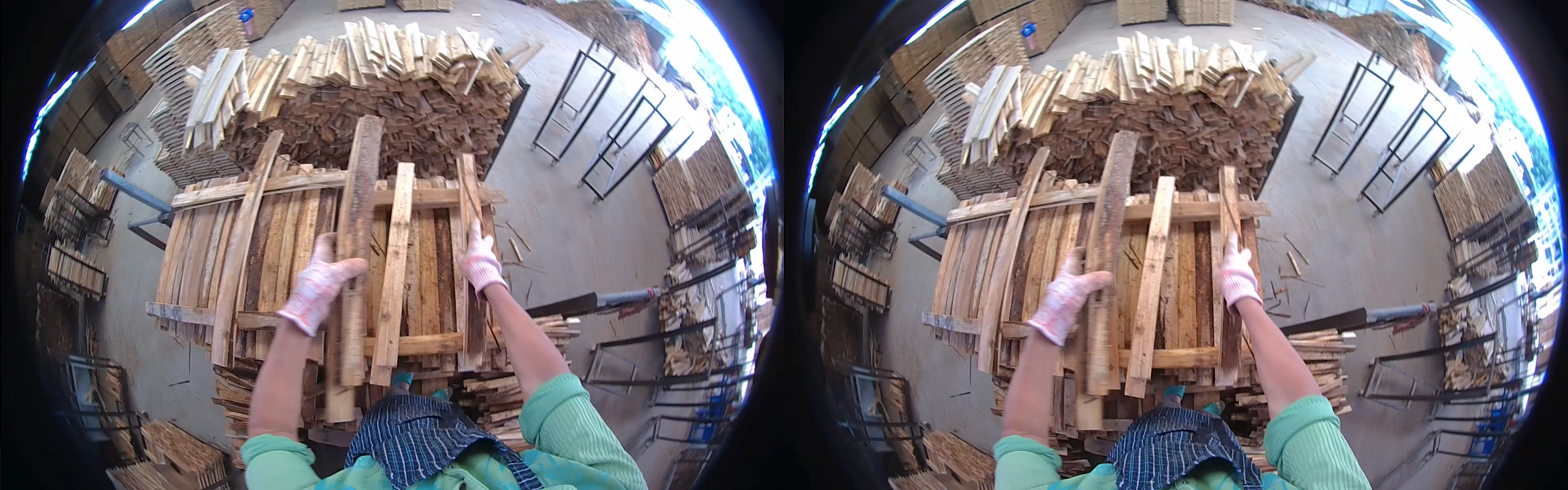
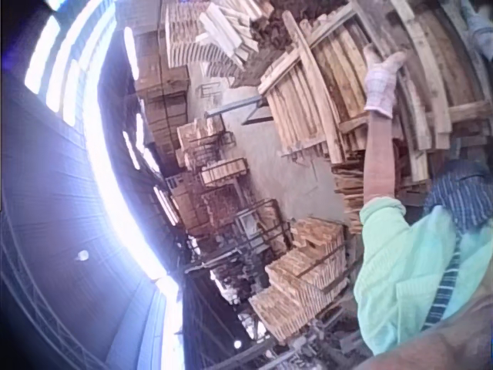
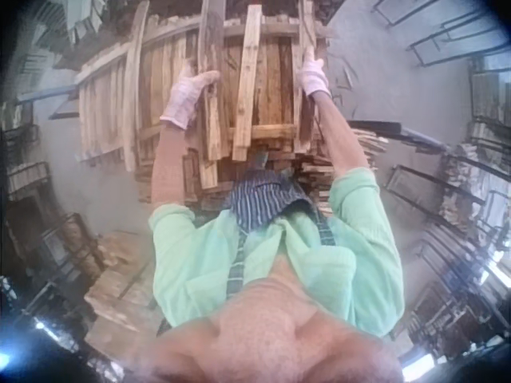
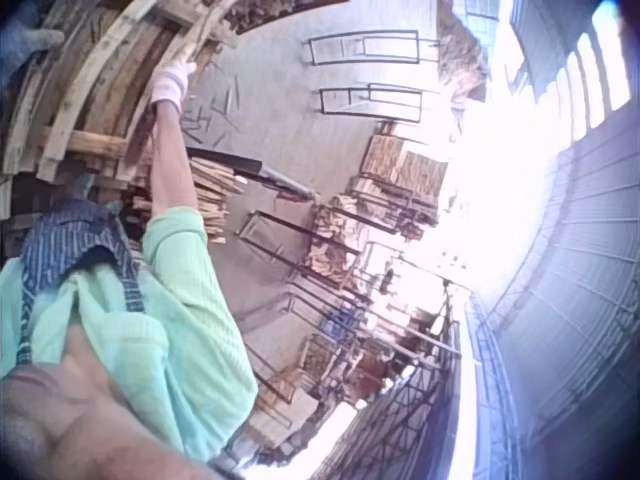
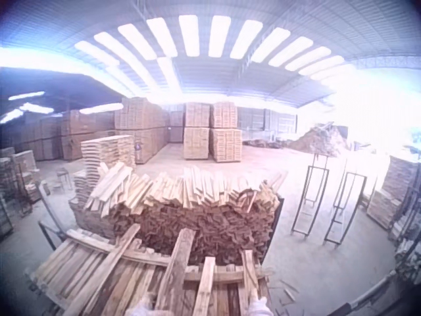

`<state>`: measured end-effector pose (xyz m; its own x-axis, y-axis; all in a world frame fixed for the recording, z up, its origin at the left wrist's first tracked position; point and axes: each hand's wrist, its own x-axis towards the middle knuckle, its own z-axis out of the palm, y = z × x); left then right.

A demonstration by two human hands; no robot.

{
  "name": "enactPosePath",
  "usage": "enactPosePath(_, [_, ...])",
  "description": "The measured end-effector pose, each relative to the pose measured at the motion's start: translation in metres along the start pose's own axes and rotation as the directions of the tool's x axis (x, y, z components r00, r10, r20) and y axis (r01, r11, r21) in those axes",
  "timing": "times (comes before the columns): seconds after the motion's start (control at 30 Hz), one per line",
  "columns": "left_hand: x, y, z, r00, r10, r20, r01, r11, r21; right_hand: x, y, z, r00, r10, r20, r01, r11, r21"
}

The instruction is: The person lifts pieces of wood from one stack and arranges them by hand onto another stack to build a large organized structure.

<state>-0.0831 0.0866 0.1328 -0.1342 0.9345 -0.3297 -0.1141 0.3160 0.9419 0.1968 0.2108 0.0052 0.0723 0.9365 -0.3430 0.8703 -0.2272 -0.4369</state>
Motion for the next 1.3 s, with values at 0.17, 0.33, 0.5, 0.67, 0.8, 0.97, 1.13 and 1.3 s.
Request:
enactPosePath(0.17, [0.03,-0.028,-0.132,0.975,0.009,-0.221,0.07,0.935,0.347,-0.042,-0.029,0.034,0.998,-0.051,-0.025,0.049,0.994,-0.1])
enactPosePath(0.33, [0.045,-0.062,-0.133,0.903,0.294,-0.313,0.219,0.311,0.925,-0.047,-0.074,0.062,0.997,-0.024,-0.071,0.025,1.0,0.007])
enactPosePath(0.5, [0.044,-0.063,-0.115,0.934,0.113,-0.34,0.311,0.217,0.925,-0.058,-0.125,0.085,0.987,-0.158,0.035,0.156,0.987,0.046])
enactPosePath(0.67, [0.05,-0.06,-0.135,0.957,0.062,-0.285,0.257,0.282,0.924,-0.068,-0.163,0.104,0.973,-0.216,0.083,0.199,0.963,0.18])
enactPosePath(0.8, [0.043,-0.042,-0.145,0.931,0.198,-0.306,0.23,0.333,0.914,-0.036,-0.114,0.107,0.928,-0.362,0.086,0.27,0.814,0.514])
enactPosePath(0.97, [0.018,0.002,-0.063,0.989,-0.031,-0.145,0.099,0.868,0.487,-0.073,-0.09,0.045,0.924,-0.378,0.062,0.046,0.269,0.962])
enactPosePath(1.13, [0.05,-0.108,0.033,0.938,0.337,-0.087,-0.237,0.801,0.55,-0.078,-0.112,0.055,0.921,-0.364,0.14,-0.133,0.046,0.99])
enactPosePath(1.3, [0.057,-0.068,0.023,0.968,0.225,0.11,-0.238,0.687,0.687,-0.052,-0.045,0.062,0.982,-0.163,0.096,0.042,0.683,0.729])
